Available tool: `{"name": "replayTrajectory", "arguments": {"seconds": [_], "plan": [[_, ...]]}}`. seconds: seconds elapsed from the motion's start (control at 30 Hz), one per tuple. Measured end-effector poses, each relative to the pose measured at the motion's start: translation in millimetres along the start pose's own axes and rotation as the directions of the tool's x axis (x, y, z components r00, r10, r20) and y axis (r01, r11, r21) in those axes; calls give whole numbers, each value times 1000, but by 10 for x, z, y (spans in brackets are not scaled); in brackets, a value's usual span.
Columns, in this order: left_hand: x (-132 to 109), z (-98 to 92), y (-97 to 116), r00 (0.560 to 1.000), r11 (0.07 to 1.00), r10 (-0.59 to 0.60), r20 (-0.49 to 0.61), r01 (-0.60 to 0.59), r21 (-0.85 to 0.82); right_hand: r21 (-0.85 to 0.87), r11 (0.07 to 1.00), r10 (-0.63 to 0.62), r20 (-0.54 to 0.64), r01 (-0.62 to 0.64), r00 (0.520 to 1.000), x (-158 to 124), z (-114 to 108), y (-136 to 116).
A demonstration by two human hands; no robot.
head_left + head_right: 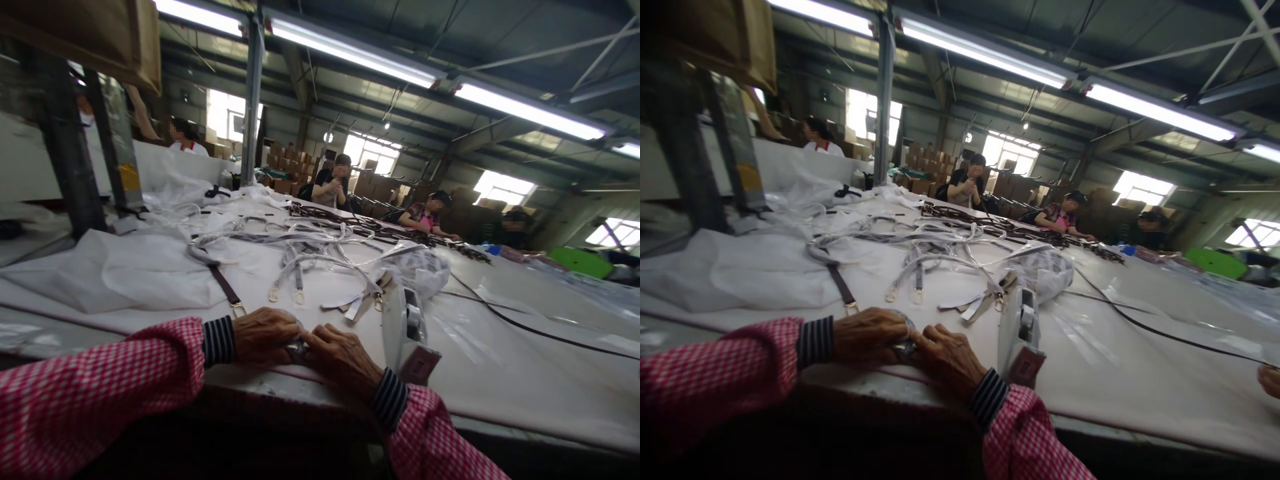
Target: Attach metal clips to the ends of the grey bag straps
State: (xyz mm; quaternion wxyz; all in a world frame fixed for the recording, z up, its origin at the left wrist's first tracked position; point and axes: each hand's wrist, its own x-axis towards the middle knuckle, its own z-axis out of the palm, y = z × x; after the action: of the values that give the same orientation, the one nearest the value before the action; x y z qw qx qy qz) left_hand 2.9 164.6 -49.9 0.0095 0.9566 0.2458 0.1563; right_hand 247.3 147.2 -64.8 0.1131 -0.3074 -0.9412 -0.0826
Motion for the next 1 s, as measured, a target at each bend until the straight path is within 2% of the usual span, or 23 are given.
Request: {"name": "replayTrajectory", "arguments": {"seconds": [0.13, 0.27, 0.33, 0.4, 0.53, 0.7, 0.8, 0.9, 1.0], "plan": [[-147, 183, 127, 993, 976, -22, -116, 46, 214, -14, 999, 28, -8, -29, 1000, 19, 7, -48], [-190, 196, 174, 982, 947, -67, -175, 118, 299, 6, 1000, 28, 8, -28, 1000, 18, 0, -49], [-181, 150, 128, 977, 966, -115, -182, 153, 210, 22, 999, 33, 25, -34, 999, 8, -32, -30], [-171, 111, 45, 974, 984, -172, -148, 175, 8, 42, 998, 40, 59, -42, 997, 5, -86, -4], [-168, 105, -126, 974, 914, -217, -71, 177, -365, 63, 997, 25, 123, -33, 992, 80, -225, 77], [-153, 108, -300, 981, 838, -195, -15, 159, -521, 98, 993, -80, 189, 62, 979, 280, -300, 208], [-134, 39, -400, 981, 857, -179, 74, 192, -479, 89, 994, -75, 166, 61, 983, 378, -222, 186], [-118, -24, -389, 973, 920, -192, 129, 224, -321, 72, 997, -20, 102, 13, 995, 466, -88, 49], [-101, -4, -274, 975, 949, -215, 53, 221, -225, 81, 996, 32, 60, -37, 998, 536, 1, -103]]}}
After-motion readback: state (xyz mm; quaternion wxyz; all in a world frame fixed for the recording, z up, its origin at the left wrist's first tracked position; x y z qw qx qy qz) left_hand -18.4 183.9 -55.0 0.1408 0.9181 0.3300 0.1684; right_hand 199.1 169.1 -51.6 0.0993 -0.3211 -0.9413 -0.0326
